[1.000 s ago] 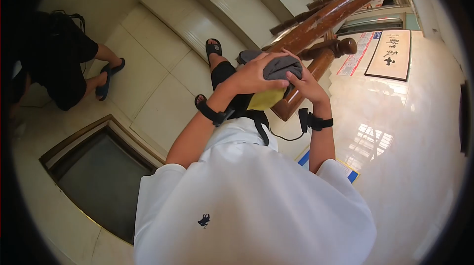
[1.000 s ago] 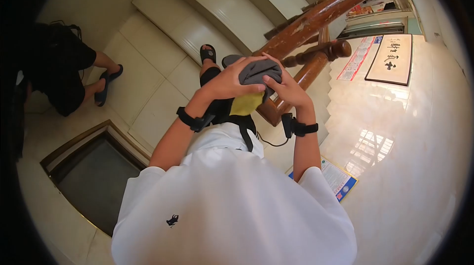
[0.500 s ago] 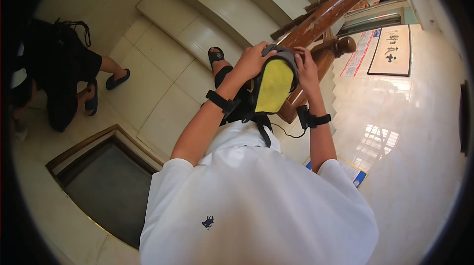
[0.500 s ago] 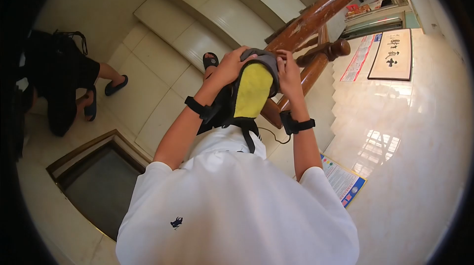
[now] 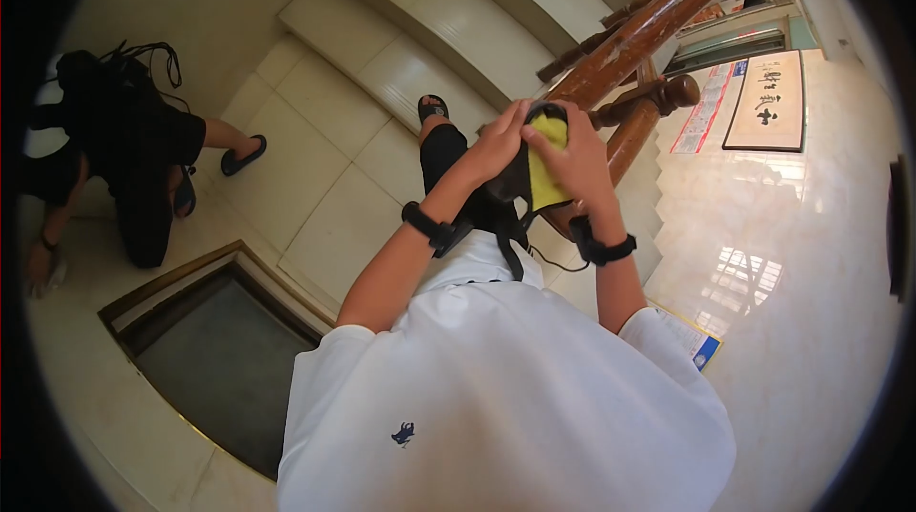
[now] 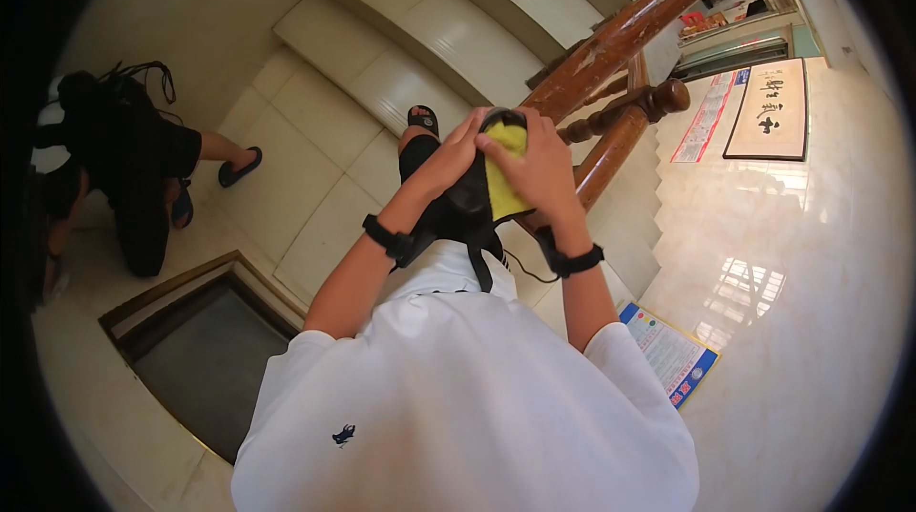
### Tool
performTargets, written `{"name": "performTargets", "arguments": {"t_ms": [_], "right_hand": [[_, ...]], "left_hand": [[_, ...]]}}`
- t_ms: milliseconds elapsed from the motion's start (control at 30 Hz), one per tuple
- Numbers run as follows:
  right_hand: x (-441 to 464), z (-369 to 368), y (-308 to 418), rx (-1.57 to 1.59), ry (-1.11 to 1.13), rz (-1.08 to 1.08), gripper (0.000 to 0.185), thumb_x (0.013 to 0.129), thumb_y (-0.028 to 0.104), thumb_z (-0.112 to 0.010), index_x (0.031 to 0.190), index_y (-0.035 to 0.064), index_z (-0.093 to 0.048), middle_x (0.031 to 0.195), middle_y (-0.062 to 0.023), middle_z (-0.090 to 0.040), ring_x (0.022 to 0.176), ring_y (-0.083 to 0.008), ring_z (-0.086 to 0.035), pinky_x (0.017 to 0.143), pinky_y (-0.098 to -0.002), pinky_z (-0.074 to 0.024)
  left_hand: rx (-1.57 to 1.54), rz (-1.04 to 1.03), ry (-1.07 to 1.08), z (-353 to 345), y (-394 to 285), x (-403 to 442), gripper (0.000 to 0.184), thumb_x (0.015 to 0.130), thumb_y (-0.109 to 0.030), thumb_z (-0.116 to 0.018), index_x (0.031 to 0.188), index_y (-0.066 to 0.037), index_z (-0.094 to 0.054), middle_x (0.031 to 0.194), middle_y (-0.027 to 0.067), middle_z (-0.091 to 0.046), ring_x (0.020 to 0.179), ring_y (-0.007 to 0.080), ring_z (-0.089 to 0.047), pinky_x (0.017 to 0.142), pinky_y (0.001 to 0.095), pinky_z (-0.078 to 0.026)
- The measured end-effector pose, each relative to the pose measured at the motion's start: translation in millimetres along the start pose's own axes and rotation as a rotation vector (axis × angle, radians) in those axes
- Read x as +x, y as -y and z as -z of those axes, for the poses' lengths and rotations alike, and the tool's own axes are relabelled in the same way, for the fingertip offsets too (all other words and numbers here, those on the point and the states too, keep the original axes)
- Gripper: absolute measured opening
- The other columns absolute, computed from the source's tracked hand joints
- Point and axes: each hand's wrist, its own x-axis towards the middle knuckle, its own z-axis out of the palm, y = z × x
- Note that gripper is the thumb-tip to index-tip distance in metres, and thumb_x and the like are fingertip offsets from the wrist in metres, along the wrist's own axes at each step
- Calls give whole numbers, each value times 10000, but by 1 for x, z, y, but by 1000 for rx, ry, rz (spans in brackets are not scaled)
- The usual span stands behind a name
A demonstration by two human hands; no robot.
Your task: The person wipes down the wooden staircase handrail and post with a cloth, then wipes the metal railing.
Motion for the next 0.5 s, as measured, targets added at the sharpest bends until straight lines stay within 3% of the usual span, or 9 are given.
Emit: {"name": "performTargets", "arguments": {"t_ms": [33, 67, 133, 167, 267, 300, 400, 433, 500], "right_hand": [[12, 3, -7, 79, 65, -34, 650, 872, 472, -739, 1288, 3, -568, 1163, -197, -652, 1039, -339, -655, 899, -406, -515], [23, 6, -15, 153, 132, -67, 617, 878, 452, -743, 1262, -4, -587, 1117, -172, -680, 989, -303, -676, 871, -386, -525], [43, -4, -38, 607, 231, -40, 485, 907, 364, -737, 1192, -13, -625, 1029, -102, -698, 899, -173, -654, 811, -308, -521], [49, -7, -48, 638, 236, -9, 422, 929, 306, -720, 1190, -12, -627, 1018, -60, -679, 902, -101, -603, 796, -262, -506], [48, -12, -60, 588, 151, 15, 427, 926, 307, -719, 1192, -14, -626, 1019, -67, -681, 903, -106, -605, 805, -274, -510], [42, -12, -56, 528, 84, -4, 408, 929, 299, -712, 1176, -15, -632, 1002, -86, -696, 879, -162, -647, 804, -297, -519], [16, -16, -40, 350, -60, -35, 404, 943, 267, -682, 1230, -8, -609, 1150, -163, -675, 1014, -269, -664, 884, -355, -510], [0, -21, -36, 296, -165, 21, 425, 947, 256, -672, 1273, -2, -582, 1212, -185, -642, 1078, -301, -637, 924, -372, -493], [-32, -32, -28, 164, -388, 126, 479, 955, 234, -650, 1358, 8, -527, 1334, -230, -577, 1207, -365, -583, 1003, -407, -459]], "left_hand": [[91, 118, -6, 0, -4, 3, 725, 1069, -582, -242, 1407, 17, -472, 1393, 233, -554, 1324, 315, -513, 1122, 350, -341], [109, 112, -9, -1, -9, 7, 755, 1055, -607, -264, 1413, 26, -465, 1387, 236, -557, 1321, 318, -517, 1121, 353, -344], [141, 94, -24, -1, -14, 17, 819, 1027, -658, -308, 1424, 44, -452, 1373, 244, -565, 1313, 324, -524, 1119, 359, -349], [143, 103, 21, 2, -8, 24, 861, 992, -691, -379, 1421, 51, -456, 1333, 257, -587, 1282, 336, -550, 1104, 369, -372], [189, 164, 104, 1, -8, 23, 732, 1021, -603, -441, 1403, 20, -474, 1353, 214, -555, 1313, 221, -478, 1123, 335, -333], [149, 112, 115, 1, -5, 19, 717, 1014, -575, -487, 1407, 24, -461, 1357, 238, -540, 1314, 268, -479, 1118, 358, -343], [341, -63, 19, -10, 11, 3, 760, 1010, -601, -465, 1438, 27, -427, 1419, 267, -479, 1341, 327, -457, 1127, 377, -336], [306, -67, 66, -9, -1, -11, 791, 1009, -564, -499, 1518, 15, -319, 1510, 294, -358, 1401, 381, -386, 1162, 388, -302], [395, -235, 104, -8, -1, -29, 808, 1010, -519, -531, 1555, 1, -240, 1541, 294, -304, 1438, 387, -338, 1186, 392, -271]]}}
